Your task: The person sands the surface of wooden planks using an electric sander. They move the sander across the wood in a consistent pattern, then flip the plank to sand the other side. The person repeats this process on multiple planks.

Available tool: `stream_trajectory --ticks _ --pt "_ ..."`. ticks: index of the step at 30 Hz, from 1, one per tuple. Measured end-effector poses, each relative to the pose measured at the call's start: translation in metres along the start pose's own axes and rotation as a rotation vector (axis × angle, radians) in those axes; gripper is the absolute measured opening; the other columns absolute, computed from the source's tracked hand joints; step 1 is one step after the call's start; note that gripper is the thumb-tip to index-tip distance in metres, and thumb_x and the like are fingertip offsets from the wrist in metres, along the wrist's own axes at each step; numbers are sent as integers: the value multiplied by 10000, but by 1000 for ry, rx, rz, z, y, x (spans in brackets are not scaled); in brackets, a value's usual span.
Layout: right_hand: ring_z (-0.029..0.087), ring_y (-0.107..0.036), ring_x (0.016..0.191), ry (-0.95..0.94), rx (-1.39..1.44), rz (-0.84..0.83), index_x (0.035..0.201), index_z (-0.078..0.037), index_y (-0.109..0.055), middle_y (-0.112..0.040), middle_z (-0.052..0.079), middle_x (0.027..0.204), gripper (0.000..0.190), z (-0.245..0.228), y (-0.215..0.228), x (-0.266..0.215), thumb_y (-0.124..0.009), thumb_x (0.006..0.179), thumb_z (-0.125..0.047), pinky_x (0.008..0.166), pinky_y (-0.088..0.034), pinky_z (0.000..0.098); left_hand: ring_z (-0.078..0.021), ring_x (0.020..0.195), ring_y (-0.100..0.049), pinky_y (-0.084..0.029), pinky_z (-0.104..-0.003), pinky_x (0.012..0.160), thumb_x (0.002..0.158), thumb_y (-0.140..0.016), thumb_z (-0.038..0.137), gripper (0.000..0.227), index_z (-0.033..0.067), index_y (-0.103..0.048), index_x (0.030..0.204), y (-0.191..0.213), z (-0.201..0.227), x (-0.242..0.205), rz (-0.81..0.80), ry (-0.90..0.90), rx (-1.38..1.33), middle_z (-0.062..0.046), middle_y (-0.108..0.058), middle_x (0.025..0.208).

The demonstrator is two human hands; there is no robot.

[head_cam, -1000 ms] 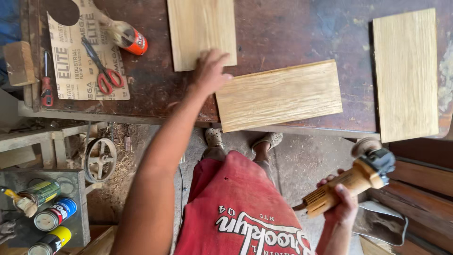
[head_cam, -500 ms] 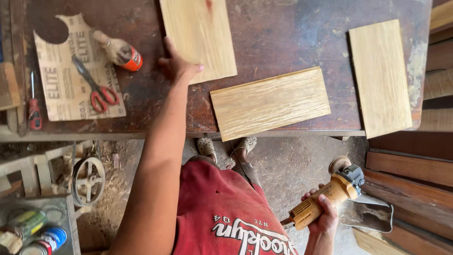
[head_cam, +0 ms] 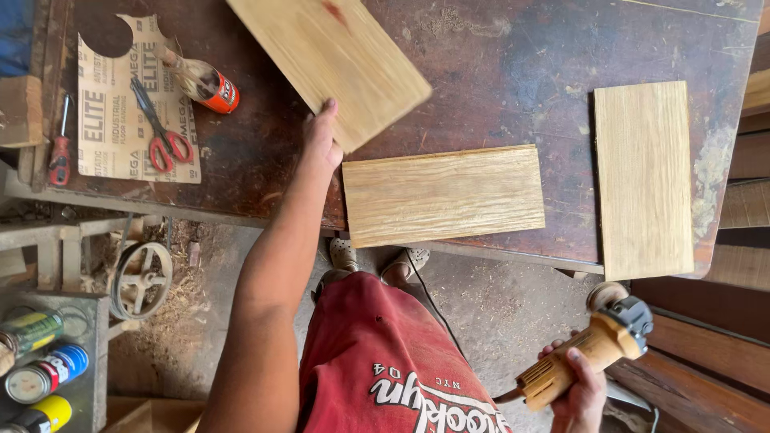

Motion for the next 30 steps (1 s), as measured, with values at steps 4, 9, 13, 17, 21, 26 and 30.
stream_trajectory --ticks 4,9,13,17,21,26,30 --pt "317 -642 954 20 -6 -53 1412 26 -427 -608 185 1058 575 -48 0 31 -630 907 -160 858 -558 494 -395 1221 -623 -563 -567 965 934 -673 313 634 -32 -473 1427 -8 -26 45 49 -127 -172 -244 -597 1393" --pt "314 -658 970 52 80 -95 1440 46 -466 -640 174 1102 627 -82 16 45 -671 895 -188 895 -564 470 -387 1241 -632 -573 -545 992 949 -689 313 630 -18 -487 1446 7 -55 39 14 -223 -241 -239 -610 1403" --pt "312 -649 969 47 55 -143 1421 29 -468 -617 181 1071 610 -86 16 47 -692 892 -181 886 -559 475 -365 1287 -606 -558 -560 1038 949 -652 360 675 38 -408 1489 5 -48 42 0 -217 -223 -199 -571 1445" --pt "308 -647 968 7 99 -151 1397 39 -478 -615 185 1073 597 -77 13 60 -700 888 -179 880 -560 478 -350 1296 -591 -522 -574 1064 973 -625 409 647 110 -392 1497 -14 -12 75 -27 -206 -228 -173 -555 1454" --pt "310 -637 981 -42 167 -174 1408 43 -472 -615 191 1094 598 -71 27 54 -696 898 -175 897 -547 466 -342 1208 -694 -600 -489 998 966 -640 410 515 122 -526 1378 -5 26 52 63 -178 286 -156 -664 1366" --pt "303 -634 972 -79 173 -111 1413 35 -490 -612 171 1073 598 -54 25 72 -655 889 -203 915 -547 466 -336 1325 -519 -434 -523 1116 805 -851 266 675 43 -511 1345 -70 4 -115 -213 -1045 1394 -180 -517 1358" --pt "303 -617 1016 -79 271 -170 1447 52 -474 -601 179 1126 608 -54 12 71 -689 931 -188 958 -527 460 -563 1504 -37 -50 -711 1135 681 -821 206 1148 305 -170 1622 -60 -121 -214 -718 -430 2211 -160 14 1691"
Point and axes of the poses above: each hand's wrist, its own x-axis towards the middle knuckle, its own y-axis out of the back of the hand, z = x × y, the point moved 4 cm from there along x, towards the middle knuckle
